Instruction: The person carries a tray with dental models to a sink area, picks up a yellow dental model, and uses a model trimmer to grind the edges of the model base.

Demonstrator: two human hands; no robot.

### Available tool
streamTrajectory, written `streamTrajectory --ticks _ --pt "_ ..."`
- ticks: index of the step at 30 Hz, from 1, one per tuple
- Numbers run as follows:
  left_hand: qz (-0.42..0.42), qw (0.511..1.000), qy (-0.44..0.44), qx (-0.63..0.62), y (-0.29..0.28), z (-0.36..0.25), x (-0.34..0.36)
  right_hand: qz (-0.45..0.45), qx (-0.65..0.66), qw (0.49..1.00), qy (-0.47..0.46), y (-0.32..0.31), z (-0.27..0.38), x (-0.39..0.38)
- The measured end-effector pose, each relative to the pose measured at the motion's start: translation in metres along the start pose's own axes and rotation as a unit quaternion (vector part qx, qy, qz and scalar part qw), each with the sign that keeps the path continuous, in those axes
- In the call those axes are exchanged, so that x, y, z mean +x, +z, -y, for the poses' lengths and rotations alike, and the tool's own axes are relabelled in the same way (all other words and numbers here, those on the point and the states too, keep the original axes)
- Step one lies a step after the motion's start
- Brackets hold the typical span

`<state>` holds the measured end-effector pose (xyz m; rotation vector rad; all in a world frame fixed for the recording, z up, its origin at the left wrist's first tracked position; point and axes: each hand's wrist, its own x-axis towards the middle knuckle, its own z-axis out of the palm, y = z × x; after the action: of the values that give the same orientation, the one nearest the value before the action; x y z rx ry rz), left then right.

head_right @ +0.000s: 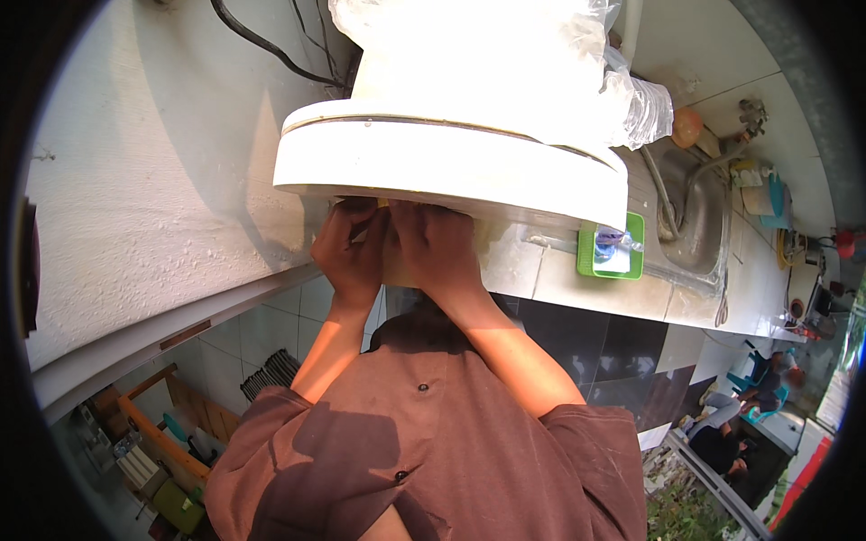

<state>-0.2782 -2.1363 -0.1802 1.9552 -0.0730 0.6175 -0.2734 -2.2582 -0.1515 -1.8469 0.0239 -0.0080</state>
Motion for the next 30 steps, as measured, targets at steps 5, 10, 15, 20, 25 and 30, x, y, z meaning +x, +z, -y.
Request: streamTrajectory --ticks 5,10,15,20,25,30 --pt "-0.014 1.000 0.000 -0.011 0.0019 0.0052 -0.0027 0.006 0.001 1.000 0.009 0.0026 -0.0045 0.0004" --pt "-0.010 1.000 0.012 0.008 -0.0004 0.0020 0.0004 0.011 0.024 0.999 0.044 0.0043 -0.0067 -0.0001" --pt "-0.016 1.000 0.014 0.005 -0.0008 0.0031 0.0012 0.041 0.026 0.994 0.096 0.0020 -0.0033 0.0002" --pt "-0.015 1.000 0.009 0.002 -0.0003 0.0026 0.0008 0.010 0.061 0.995 0.077 0.0068 -0.0050 -0.0001" --pt "-0.019 1.000 0.011 0.005 -0.0006 0.0025 0.0030 0.001 0.053 0.996 0.068 0.0091 -0.0041 -0.0004" --pt "-0.017 1.000 0.014 0.006 -0.0017 0.0004 0.0028 -0.001 0.051 0.996 0.074 0.0096 -0.0040 -0.0012"
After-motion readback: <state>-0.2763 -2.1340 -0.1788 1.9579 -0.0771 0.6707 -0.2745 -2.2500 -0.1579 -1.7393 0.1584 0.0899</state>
